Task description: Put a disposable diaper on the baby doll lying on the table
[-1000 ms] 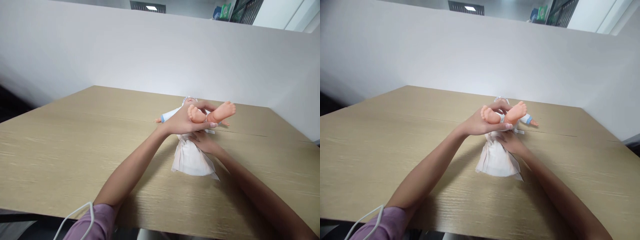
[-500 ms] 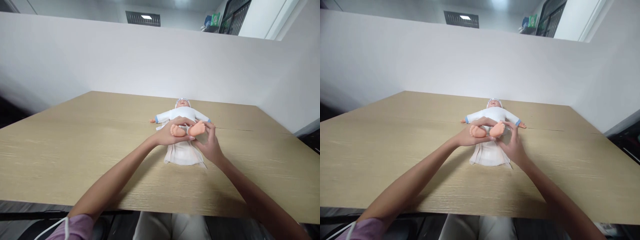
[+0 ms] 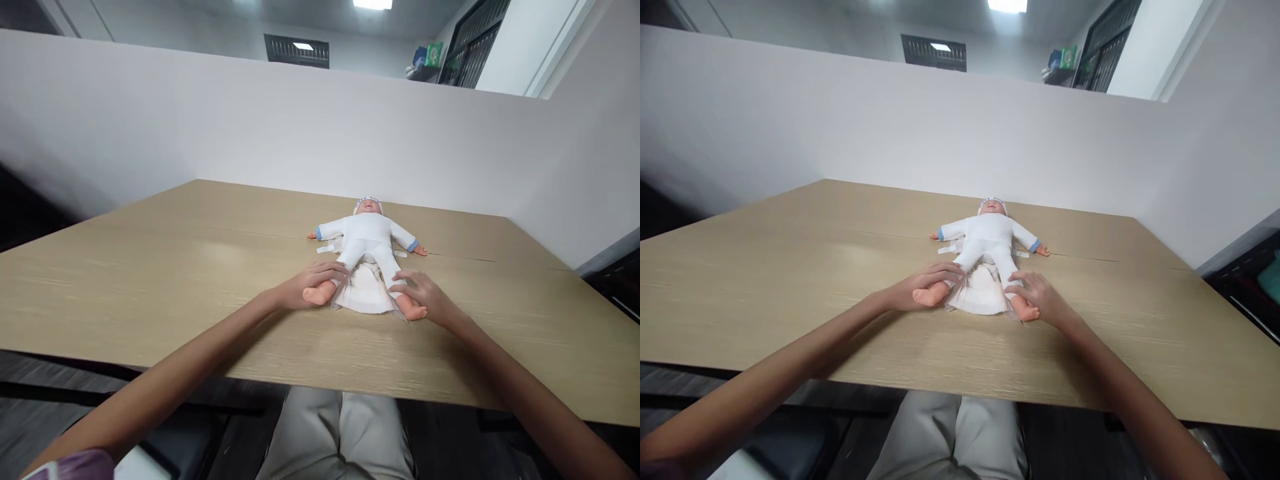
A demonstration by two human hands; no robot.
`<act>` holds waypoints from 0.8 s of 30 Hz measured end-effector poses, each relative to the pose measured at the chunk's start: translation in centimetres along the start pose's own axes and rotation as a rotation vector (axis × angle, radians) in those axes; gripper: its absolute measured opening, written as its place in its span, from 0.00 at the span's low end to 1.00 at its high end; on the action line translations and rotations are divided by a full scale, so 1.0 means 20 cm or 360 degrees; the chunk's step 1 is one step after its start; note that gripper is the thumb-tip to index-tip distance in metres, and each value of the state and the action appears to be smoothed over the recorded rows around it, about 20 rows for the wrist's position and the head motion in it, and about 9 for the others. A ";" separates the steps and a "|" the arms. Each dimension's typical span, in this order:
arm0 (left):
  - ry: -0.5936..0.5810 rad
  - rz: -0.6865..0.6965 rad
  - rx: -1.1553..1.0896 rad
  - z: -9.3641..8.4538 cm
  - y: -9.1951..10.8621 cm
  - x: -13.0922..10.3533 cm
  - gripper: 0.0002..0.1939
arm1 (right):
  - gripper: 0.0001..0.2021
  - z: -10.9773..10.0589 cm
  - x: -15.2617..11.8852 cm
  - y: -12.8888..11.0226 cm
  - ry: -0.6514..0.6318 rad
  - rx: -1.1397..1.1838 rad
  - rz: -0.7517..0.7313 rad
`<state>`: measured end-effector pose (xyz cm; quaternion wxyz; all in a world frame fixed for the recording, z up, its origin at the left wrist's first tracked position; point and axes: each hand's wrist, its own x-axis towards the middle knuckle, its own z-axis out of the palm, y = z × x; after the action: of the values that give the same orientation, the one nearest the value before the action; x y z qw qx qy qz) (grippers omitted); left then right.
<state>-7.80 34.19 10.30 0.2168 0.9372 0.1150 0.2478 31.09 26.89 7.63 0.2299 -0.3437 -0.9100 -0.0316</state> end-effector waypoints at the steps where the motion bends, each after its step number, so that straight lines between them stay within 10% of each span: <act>1: -0.0013 -0.0001 0.0032 0.01 -0.02 -0.02 0.22 | 0.23 0.02 -0.01 0.01 -0.0009 -0.0026 0.0000; 17: -0.0298 -0.0039 0.0273 0.00 -0.02 -0.03 0.34 | 0.28 0.00 -0.05 0.03 -0.0111 0.0080 0.0039; 24: -0.0200 -0.0264 0.0307 0.01 0.10 0.04 0.18 | 0.21 -0.09 -0.01 -0.04 -0.0115 0.0391 0.0314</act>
<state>-6.84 32.55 11.41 0.1521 0.9546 0.2015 0.1578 31.38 25.83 9.31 0.2395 -0.4016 -0.8764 0.1151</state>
